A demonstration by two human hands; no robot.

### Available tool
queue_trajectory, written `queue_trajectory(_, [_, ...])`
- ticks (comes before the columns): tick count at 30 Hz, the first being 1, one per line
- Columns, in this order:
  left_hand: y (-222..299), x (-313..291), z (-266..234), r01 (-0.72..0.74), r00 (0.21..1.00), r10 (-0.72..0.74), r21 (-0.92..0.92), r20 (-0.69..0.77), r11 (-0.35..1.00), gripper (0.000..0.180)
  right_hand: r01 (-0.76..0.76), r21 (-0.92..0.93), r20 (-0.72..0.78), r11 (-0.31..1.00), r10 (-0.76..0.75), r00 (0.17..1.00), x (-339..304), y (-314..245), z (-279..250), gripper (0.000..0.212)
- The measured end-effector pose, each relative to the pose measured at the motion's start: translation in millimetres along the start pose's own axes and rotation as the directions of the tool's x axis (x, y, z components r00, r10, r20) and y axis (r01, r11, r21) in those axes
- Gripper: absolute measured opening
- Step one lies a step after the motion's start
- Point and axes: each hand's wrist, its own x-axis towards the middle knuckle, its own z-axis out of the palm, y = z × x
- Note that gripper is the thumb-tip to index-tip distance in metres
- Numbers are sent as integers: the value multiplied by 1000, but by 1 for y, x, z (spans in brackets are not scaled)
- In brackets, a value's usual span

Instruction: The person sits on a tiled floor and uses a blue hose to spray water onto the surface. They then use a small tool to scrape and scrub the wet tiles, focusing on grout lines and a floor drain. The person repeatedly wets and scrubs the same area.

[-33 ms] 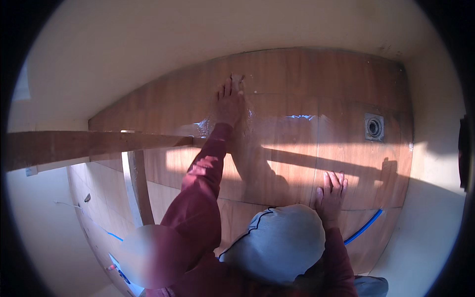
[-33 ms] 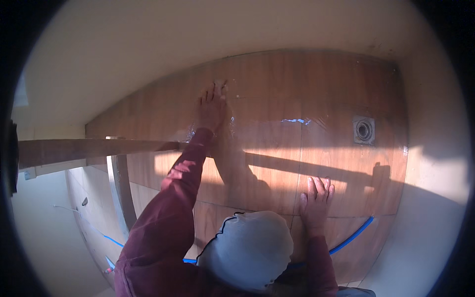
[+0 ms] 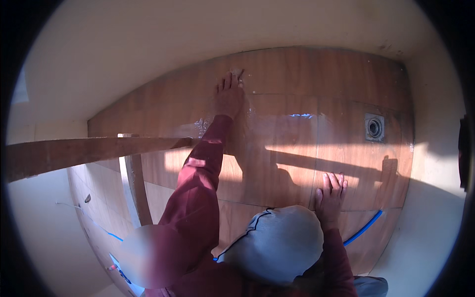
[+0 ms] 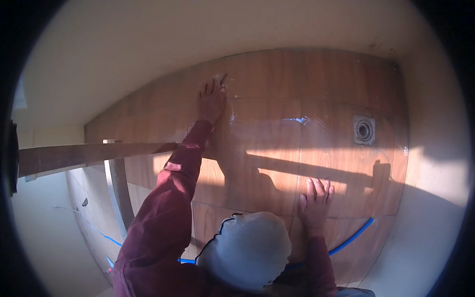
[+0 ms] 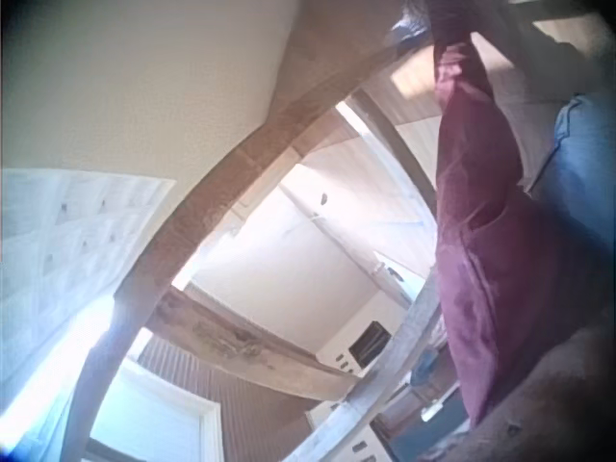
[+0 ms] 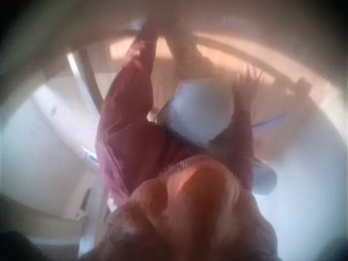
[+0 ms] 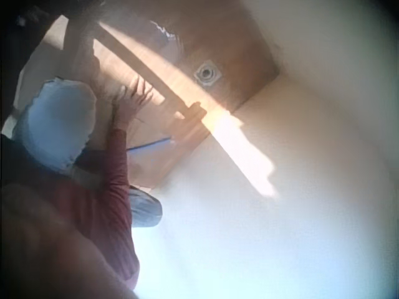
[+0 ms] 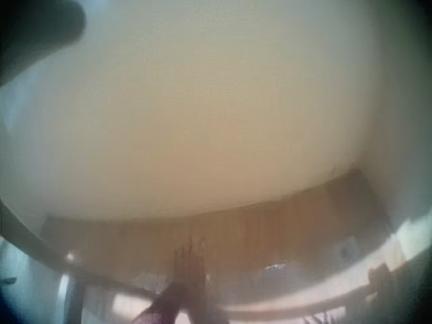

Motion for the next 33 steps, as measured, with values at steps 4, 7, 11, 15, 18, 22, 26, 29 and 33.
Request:
queue_trajectory(4, [24,0,27,-83,991,78,43,108,996,53,-46,-14,56,999,47,997,7,8,-5,51])
queue_trajectory(7, [22,-23,18,-120,989,108,121,103,985,53,-55,1,64,998,55,996,7,8,-10,51])
queue_trajectory(11, [22,4,14,-58,974,35,98,223,993,55,-38,-16,79,999,39,996,12,2,-15,52])
queue_trajectory(15, [32,-17,10,-62,976,32,130,217,990,54,-13,-4,26,1000,13,1000,6,8,-6,53])
queue_trajectory(18, [25,42,-12,3,962,-37,126,269,992,55,-23,15,11,1000,22,1000,16,4,-10,52])
queue_trajectory(22, [38,11,0,-15,941,-40,160,336,987,54,-20,20,33,1000,20,999,5,6,-7,54])
queue_trajectory(26, [32,-47,11,-52,967,28,85,254,995,55,-26,21,-23,999,27,999,2,12,-4,53])
queue_trajectory(29, [30,13,10,39,969,-47,37,243,999,60,-35,24,41,999,34,999,6,5,-13,54])
queue_trajectory(33, [57,11,24,36,952,-23,-39,305,999,65,-30,30,46,999,28,999,6,9,-15,56])
